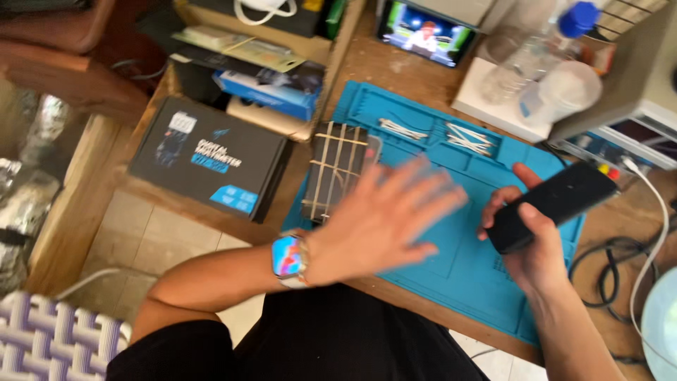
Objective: The person inspects a smartphone, then opens a plastic case containing a screwdriver set and various bits. They select a small screwdriver and a red plastic prying tool, then use the prying tool to work on the edges of the smartphone.
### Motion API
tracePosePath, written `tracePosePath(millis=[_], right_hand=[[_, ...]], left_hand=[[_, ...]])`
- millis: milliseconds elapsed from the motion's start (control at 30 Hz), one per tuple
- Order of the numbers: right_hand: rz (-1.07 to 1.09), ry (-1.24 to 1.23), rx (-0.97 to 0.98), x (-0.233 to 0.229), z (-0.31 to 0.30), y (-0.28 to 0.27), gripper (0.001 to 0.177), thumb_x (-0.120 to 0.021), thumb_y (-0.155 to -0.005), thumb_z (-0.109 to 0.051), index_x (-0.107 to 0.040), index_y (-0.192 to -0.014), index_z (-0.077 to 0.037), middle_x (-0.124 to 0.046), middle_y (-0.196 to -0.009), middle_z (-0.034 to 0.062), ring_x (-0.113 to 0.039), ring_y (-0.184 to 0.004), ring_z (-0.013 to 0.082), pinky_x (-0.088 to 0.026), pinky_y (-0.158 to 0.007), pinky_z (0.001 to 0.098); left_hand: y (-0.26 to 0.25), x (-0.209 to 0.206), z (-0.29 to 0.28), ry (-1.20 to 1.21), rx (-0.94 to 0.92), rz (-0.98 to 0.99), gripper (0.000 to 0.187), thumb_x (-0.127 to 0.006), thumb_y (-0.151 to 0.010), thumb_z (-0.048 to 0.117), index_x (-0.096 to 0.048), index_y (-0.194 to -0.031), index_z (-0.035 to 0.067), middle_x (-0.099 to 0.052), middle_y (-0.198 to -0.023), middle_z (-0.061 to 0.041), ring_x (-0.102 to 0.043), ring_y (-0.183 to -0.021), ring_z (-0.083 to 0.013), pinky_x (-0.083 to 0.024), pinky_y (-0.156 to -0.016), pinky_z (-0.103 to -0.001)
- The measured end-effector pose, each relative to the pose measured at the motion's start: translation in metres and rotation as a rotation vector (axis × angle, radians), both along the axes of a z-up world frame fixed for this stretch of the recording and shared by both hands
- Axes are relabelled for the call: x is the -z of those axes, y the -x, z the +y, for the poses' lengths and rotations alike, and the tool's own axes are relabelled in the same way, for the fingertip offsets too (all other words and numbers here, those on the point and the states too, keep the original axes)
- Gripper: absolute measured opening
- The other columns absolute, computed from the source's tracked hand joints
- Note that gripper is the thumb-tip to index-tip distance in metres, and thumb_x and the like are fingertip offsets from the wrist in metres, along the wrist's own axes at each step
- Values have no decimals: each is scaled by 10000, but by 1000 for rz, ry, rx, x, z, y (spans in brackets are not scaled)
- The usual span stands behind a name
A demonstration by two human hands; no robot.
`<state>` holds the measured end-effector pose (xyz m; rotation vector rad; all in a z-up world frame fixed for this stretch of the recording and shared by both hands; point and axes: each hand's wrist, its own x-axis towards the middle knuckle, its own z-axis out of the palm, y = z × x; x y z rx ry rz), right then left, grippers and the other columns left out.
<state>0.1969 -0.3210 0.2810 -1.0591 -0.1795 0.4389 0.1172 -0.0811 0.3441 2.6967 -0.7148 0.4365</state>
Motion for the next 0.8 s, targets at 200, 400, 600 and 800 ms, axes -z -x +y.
tracePosePath(millis=[200, 400, 600, 800], right_hand=[[-35, 80, -54, 6, 0, -2, 607, -659, -871, -278, -443, -1414, -115, -583, -942, 115, -589, -737, 215, -498, -516, 333], [-32, 157, -81, 11, -2, -1, 664, -695, -834, -303, -447, -1425, -129, -613, -980, 129, -619, -729, 231, -520, -535, 348], [-40, 176, -106, 14, -7, -4, 640, -701, -847, -322, -477, -1428, -174, -601, -997, 129, -620, -762, 233, -528, -557, 352], [-75, 186, -121, 15, -8, -4, 634, -672, -868, -307, -450, -1444, -159, -589, -1020, 158, -629, -782, 248, -552, -567, 363]], left_hand=[[-1, 3, 52, -410, -396, 196, 1101, -564, -708, 901, -298, -1493, 176, -328, -1531, -133, -282, -1400, -373, -422, -948, -527], [0, 9, 49, -410, -483, 329, 1178, -531, -672, 987, -243, -1514, 215, -199, -1557, -175, -170, -1388, -483, -474, -858, -586], [1, 22, 44, -307, -431, 217, 999, -722, -659, 630, -330, -1480, 216, -265, -1543, -156, -203, -1392, -504, -516, -727, -482], [1, 16, 46, -320, -371, 208, 1024, -755, -657, 616, -304, -1494, 237, -253, -1559, -118, -210, -1411, -466, -516, -710, -442]])
